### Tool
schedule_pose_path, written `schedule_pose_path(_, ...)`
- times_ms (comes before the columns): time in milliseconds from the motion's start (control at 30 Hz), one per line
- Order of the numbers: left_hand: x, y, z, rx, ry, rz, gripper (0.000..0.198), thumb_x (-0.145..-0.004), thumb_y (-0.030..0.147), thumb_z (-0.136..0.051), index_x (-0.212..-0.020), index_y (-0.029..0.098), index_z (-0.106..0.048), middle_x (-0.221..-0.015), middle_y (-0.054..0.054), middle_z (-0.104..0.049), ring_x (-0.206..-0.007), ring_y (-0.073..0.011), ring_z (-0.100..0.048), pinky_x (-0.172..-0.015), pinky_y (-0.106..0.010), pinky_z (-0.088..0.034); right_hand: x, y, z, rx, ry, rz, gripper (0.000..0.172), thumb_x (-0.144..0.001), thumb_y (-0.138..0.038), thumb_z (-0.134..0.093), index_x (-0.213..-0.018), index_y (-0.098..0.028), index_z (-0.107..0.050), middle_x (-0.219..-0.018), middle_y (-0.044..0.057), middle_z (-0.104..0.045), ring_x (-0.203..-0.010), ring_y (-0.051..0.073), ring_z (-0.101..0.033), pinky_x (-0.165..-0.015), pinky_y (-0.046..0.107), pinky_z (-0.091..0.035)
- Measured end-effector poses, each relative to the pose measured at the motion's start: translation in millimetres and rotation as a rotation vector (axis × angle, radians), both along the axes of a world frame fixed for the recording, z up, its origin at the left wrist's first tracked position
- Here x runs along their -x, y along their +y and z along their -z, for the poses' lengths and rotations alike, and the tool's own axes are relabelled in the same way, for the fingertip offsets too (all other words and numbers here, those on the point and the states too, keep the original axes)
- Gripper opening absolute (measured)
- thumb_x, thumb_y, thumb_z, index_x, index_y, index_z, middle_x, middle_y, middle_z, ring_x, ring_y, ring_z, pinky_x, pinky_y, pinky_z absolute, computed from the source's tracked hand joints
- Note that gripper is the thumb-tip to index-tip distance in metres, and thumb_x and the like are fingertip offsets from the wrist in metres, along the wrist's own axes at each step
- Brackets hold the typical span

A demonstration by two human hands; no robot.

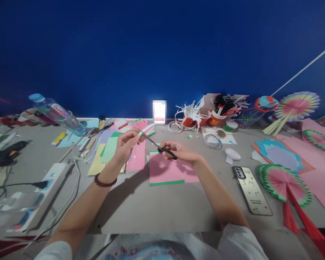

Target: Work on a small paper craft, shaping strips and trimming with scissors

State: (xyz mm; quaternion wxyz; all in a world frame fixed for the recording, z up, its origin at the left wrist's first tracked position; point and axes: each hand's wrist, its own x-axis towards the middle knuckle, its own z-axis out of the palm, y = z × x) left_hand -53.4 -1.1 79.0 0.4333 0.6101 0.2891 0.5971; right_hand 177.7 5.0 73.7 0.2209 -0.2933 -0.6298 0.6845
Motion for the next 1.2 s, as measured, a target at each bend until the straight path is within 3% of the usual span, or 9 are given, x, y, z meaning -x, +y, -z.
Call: schedule_pose_path(1200,-4.2,-4.5,2.3,-0.020,0.152,-0.004,0.027,-0.083,0.033,-0.062,-0.061,0.018,-0.063,-0.066,-0.003,-0.057,-0.065,-0.0139,-0.052,-0.060,-0.027,-0.040,4.1,-3.6,-5.9,0.008,0.000,0.004,0.048,-0.073,-0.059,-0.069,-0.087,-0.016,-0.053,-0.070,-0.003,-0.049,-0.060,0.009,-0.044,-0.056,0.023,-0.034)
